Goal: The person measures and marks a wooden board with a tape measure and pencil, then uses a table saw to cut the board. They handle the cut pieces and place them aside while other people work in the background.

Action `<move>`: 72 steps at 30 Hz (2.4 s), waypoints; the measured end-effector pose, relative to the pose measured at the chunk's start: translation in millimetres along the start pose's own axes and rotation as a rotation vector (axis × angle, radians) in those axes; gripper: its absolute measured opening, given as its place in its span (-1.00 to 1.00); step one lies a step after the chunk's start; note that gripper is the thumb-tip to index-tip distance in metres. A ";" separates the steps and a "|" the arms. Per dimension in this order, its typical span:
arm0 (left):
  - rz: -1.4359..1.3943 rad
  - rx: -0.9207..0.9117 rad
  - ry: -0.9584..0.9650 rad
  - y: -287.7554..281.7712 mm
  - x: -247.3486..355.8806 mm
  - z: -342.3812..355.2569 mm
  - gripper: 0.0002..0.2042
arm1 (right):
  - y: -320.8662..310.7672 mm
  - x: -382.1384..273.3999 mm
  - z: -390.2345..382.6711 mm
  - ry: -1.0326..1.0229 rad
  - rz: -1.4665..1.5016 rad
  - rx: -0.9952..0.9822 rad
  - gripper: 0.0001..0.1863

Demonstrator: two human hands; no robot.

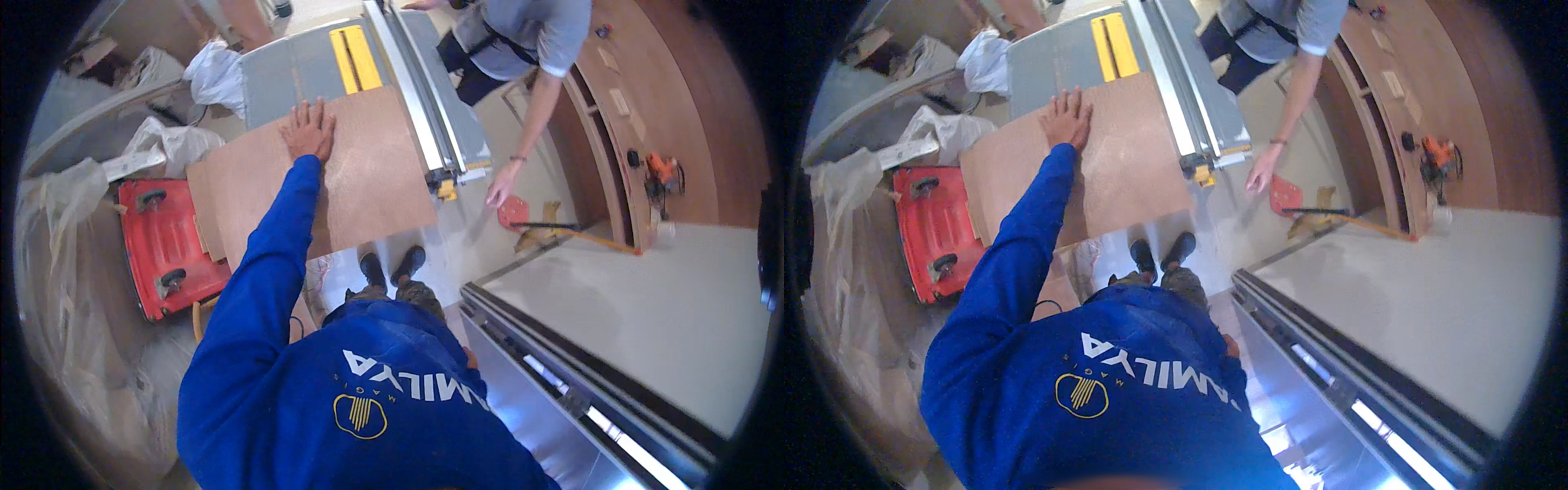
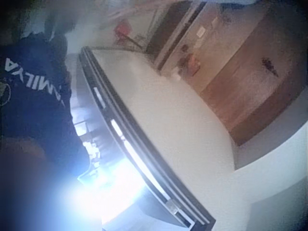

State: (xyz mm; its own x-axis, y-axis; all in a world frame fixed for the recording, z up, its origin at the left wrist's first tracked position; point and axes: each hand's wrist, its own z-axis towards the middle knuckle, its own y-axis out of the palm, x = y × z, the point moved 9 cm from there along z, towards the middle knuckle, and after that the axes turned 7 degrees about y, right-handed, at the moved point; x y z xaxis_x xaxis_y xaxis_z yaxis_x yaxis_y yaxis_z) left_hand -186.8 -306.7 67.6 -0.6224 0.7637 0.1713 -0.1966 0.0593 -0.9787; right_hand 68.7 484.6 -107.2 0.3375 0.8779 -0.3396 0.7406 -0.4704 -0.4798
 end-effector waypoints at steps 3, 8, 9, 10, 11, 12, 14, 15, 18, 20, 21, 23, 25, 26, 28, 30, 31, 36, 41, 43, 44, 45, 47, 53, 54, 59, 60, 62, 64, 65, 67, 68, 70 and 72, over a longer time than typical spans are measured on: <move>-0.017 -0.013 0.020 4.0 -0.1 -1.0 -0.38 | -5.5 -22.2 -32.1 -0.032 0.240 -0.132 -0.59; -0.111 0.092 0.065 -9.4 -5.1 0.5 -0.38 | -20.8 -53.4 -61.2 -0.045 0.459 -0.308 -0.47; -0.105 0.119 0.090 -13.9 -5.3 0.5 -0.38 | -23.3 -60.1 -65.4 -0.043 0.488 -0.336 -0.44; -0.104 0.160 0.109 -19.5 -6.5 -0.9 -0.39 | -24.0 -74.6 -72.5 -0.118 0.487 -0.401 -0.42; -0.111 0.168 0.098 -22.2 -9.7 -2.9 -0.40 | -26.9 -74.6 -74.4 -0.013 0.541 -0.394 -0.39; -0.089 0.203 0.131 -27.4 -8.2 -7.0 -0.41 | -29.4 -79.6 -79.0 0.038 0.555 -0.417 -0.36; -0.057 0.196 0.145 -29.6 -6.5 -19.0 -0.43 | -35.9 -82.5 -88.3 0.191 0.449 -0.388 -0.30; -0.069 0.214 0.192 -32.6 -1.3 -27.1 -0.44 | -38.5 -90.8 -93.4 0.197 0.441 -0.461 -0.29; -0.113 0.207 0.273 -33.1 15.3 -56.9 -0.47 | -57.5 -112.4 -92.9 0.063 0.250 -0.442 -0.35; -0.181 0.158 0.256 -29.2 20.1 -72.8 -0.48 | -65.4 -124.5 -82.6 -0.037 0.312 -0.390 -0.36; -0.158 0.128 0.237 -26.6 21.1 -79.0 -0.48 | -65.9 -132.5 -77.4 -0.130 0.344 -0.374 -0.36; -0.134 0.102 0.187 -24.0 18.7 -86.9 -0.49 | -47.2 -117.2 -62.2 0.025 0.274 -0.416 -0.46; -0.136 0.104 0.195 -23.5 17.5 -89.0 -0.50 | -28.3 -107.4 -47.7 0.107 0.233 -0.433 -0.55; -0.127 0.089 0.173 -21.2 14.2 -88.5 -0.50 | -24.8 -117.0 -40.9 -0.007 0.332 -0.414 -0.59; -0.046 0.052 0.162 -15.4 11.1 -87.1 -0.51 | -29.7 -135.3 -37.4 -0.297 0.573 -0.263 -0.64; 0.016 0.010 0.120 -9.0 6.7 -87.0 -0.51 | -25.4 -128.1 -32.9 -0.349 0.502 -0.166 -0.68; 0.033 -0.002 0.098 -5.8 6.1 -87.9 -0.51 | -26.5 -125.0 -31.2 -0.401 0.485 -0.093 -0.70; 0.053 0.024 0.074 -1.5 11.5 -92.8 -0.51 | 9.7 -84.4 5.3 -0.195 0.371 -0.080 -0.69; 0.059 0.021 0.068 -0.4 11.2 -94.9 -0.50 | 0.4 -94.4 3.7 -0.313 0.478 -0.112 -0.63; 0.034 0.042 0.088 -2.9 13.8 -94.7 -0.50 | -15.0 -118.7 -13.2 -0.480 0.552 -0.173 -0.65; 0.019 0.041 0.080 -3.3 14.0 -94.4 -0.50 | -17.0 -124.9 -16.4 -0.433 0.686 -0.231 -0.67; 0.034 0.018 0.087 -1.9 15.9 -94.8 -0.50 | -22.9 -126.0 -19.2 -0.373 0.574 -0.157 -0.66; 0.084 -0.011 0.045 -3.1 13.7 -93.7 -0.50 | -39.1 -139.7 -19.9 -0.394 0.337 -0.048 -0.66; 0.059 -0.001 0.046 -5.0 11.6 -92.9 -0.49 | -50.0 -109.3 -16.5 -0.093 0.280 -0.114 -0.69; 0.001 -0.016 0.035 -3.2 9.1 -92.0 -0.48 | -62.7 -104.0 -15.4 -0.070 0.222 -0.025 -0.68; -0.039 0.078 0.121 -34.1 25.7 -93.3 -0.48 | -163.3 -180.2 -52.0 -0.620 -0.063 0.802 -0.66; -0.197 0.220 0.276 -57.4 45.4 -97.3 -0.49 | -160.7 -157.5 -23.1 -0.231 0.497 0.419 -0.70; -0.542 0.243 0.289 -81.4 69.7 -111.1 -0.53 | -191.4 -186.6 -29.5 -0.237 0.788 0.395 -0.76; -0.862 0.040 0.228 -82.9 107.1 -135.0 -0.61 | -214.4 -231.4 -50.5 -0.478 1.285 0.180 -0.70; -1.018 -0.083 0.240 -84.1 134.2 -144.4 -0.64 | -225.5 -243.5 -59.3 -0.434 1.391 0.166 -0.69; -1.220 -0.330 0.296 -85.9 192.3 -169.0 -0.69 | -244.9 -278.7 -74.9 -0.518 1.545 0.088 -0.67; -1.228 -0.497 0.349 -80.3 228.6 -186.6 -0.70 | -253.3 -293.0 -79.4 -0.560 1.589 0.054 -0.67; -1.090 -0.868 0.595 -77.0 290.3 -234.8 -0.72 | -263.1 -310.7 -80.6 -0.589 1.656 0.009 -0.68; -1.244 -1.236 0.686 -76.3 344.5 -289.3 -0.70 | -267.9 -320.8 -76.7 -0.651 1.741 -0.018 -0.68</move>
State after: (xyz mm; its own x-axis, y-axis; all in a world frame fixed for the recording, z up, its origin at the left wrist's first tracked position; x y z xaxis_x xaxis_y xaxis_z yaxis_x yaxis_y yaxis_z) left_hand -167.1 137.8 168.5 -0.1412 -0.0018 0.9900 0.5415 0.8370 0.0787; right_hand -193.4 335.9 192.4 0.3843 -0.7028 -0.5987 -0.1455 -0.6865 0.7124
